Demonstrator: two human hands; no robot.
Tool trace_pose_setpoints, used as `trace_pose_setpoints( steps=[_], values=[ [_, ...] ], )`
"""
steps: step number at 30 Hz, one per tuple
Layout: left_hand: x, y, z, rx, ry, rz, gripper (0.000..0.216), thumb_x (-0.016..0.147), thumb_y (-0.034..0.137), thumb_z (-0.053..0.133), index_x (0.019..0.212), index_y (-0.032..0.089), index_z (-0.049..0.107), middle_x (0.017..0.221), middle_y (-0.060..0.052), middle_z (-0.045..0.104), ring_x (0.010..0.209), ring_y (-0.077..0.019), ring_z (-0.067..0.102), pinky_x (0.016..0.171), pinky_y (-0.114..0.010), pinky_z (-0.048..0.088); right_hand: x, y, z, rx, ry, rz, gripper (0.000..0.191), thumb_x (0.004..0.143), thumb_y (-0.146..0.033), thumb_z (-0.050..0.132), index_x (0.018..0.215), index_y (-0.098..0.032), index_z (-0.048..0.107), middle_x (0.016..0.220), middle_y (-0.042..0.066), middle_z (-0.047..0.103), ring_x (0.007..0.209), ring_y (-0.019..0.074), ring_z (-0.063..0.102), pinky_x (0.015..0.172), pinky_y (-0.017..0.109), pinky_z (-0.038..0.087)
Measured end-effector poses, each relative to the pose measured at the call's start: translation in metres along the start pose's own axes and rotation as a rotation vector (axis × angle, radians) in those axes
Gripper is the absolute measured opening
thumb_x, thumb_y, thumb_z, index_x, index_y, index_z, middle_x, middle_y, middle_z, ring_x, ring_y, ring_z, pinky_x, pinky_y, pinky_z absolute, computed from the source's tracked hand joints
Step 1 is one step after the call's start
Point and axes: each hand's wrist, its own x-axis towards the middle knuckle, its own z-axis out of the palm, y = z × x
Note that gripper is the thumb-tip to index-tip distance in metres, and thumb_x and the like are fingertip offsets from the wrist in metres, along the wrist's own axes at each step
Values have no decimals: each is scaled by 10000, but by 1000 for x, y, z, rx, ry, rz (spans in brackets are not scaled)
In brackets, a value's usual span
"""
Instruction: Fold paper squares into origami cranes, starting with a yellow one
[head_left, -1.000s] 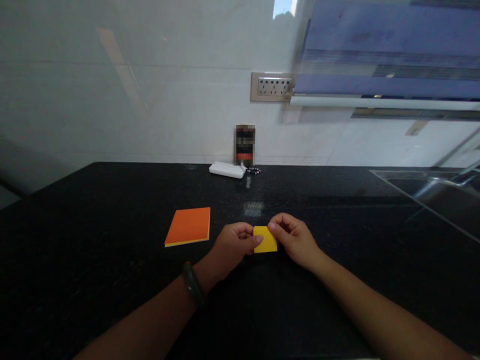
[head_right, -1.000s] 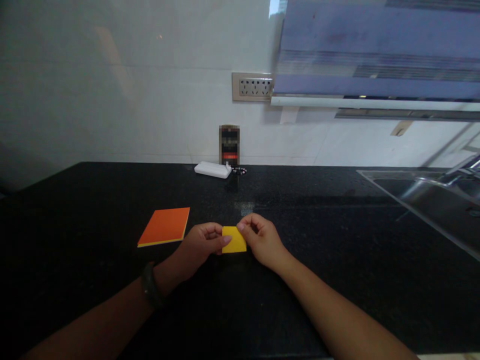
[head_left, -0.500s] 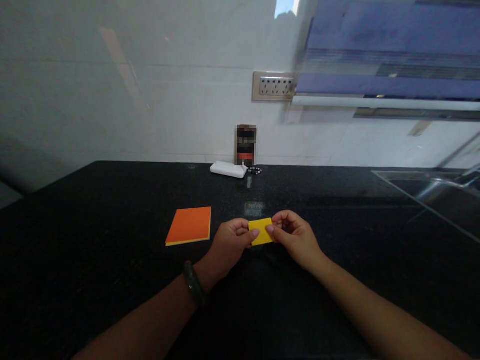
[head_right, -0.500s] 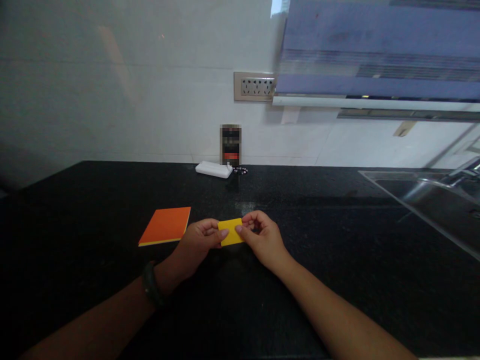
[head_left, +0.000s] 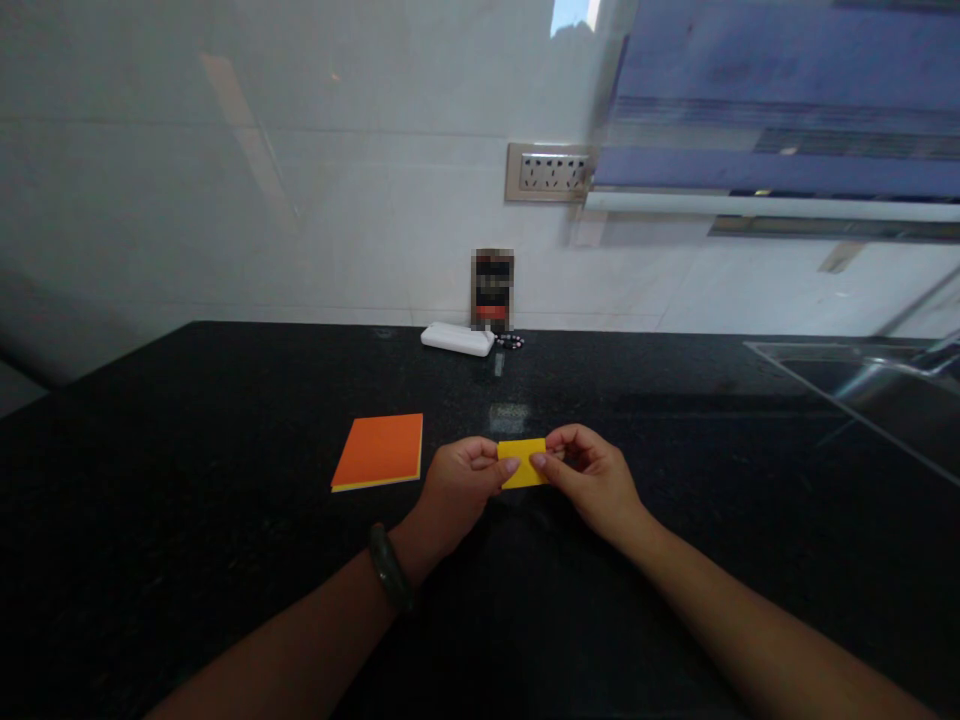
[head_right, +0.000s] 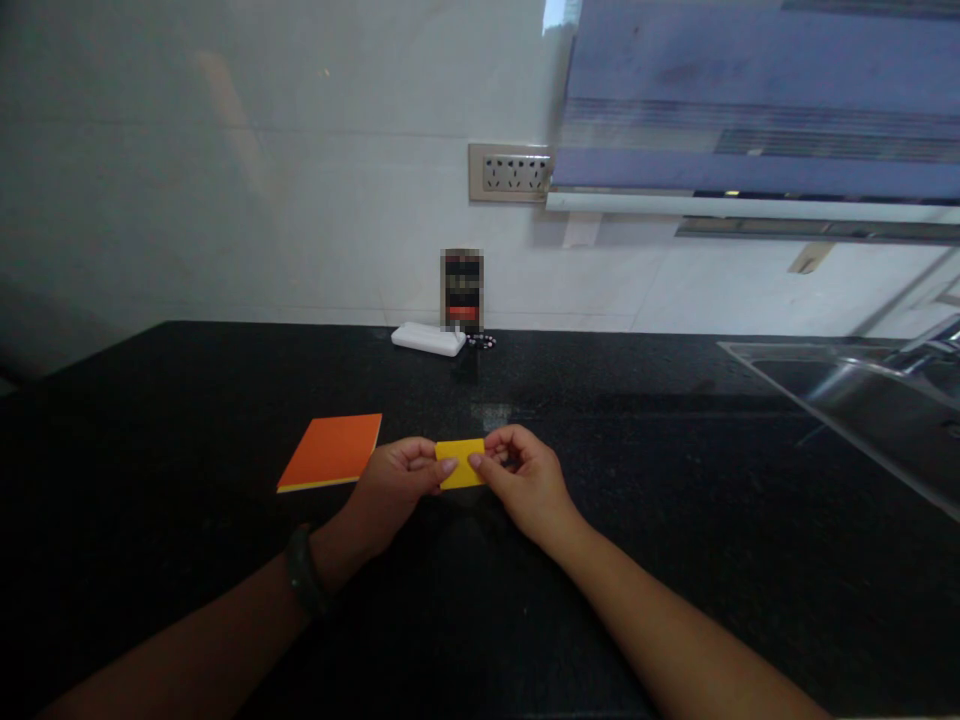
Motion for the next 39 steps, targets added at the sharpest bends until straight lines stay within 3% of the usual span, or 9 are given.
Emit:
trace_pose_setpoints(
  steps=[14,17,23,31,39],
  values=[
    [-1,2,2,15,38,17,151,604,226,663,607,140,540,473,59,532,433,-56,467,443,-171,346,-2,3,0,-14,-29,-12,180,646,-303,655,738,-190,550,627,-22,522,547,102,498,520,236,428],
    [-2,2,2,16,9,13,145,614,230,660,614,134,552,480,52,541,445,-57,475,457,-171,356,-2,3,-1,-49,-35,-38,162,666,-316,633,743,-190,567,640,-10,530,561,111,501,525,242,432],
    [-2,3,0,3,-90,37,224,706,323,576,810,133,636,667,-12,629,597,-109,561,550,-210,421,-3,3,-3,-67,-40,-50,141,688,-322,609,728,-193,569,635,-7,530,559,114,498,525,243,432],
    [-3,3,-2,-34,-172,17,233,707,295,572,866,141,645,743,-33,649,659,-124,578,610,-234,443,-3,0,-4,-121,-21,-88,134,703,-313,593,757,-192,610,681,10,557,609,127,518,555,253,438],
    [-4,6,-2,35,-131,19,179,701,292,576,736,127,637,596,-2,596,533,-91,513,517,-199,390,-7,-3,-2,-63,-67,-25,139,723,-333,569,737,-195,560,623,-8,529,560,117,506,525,245,429]
  ],
)
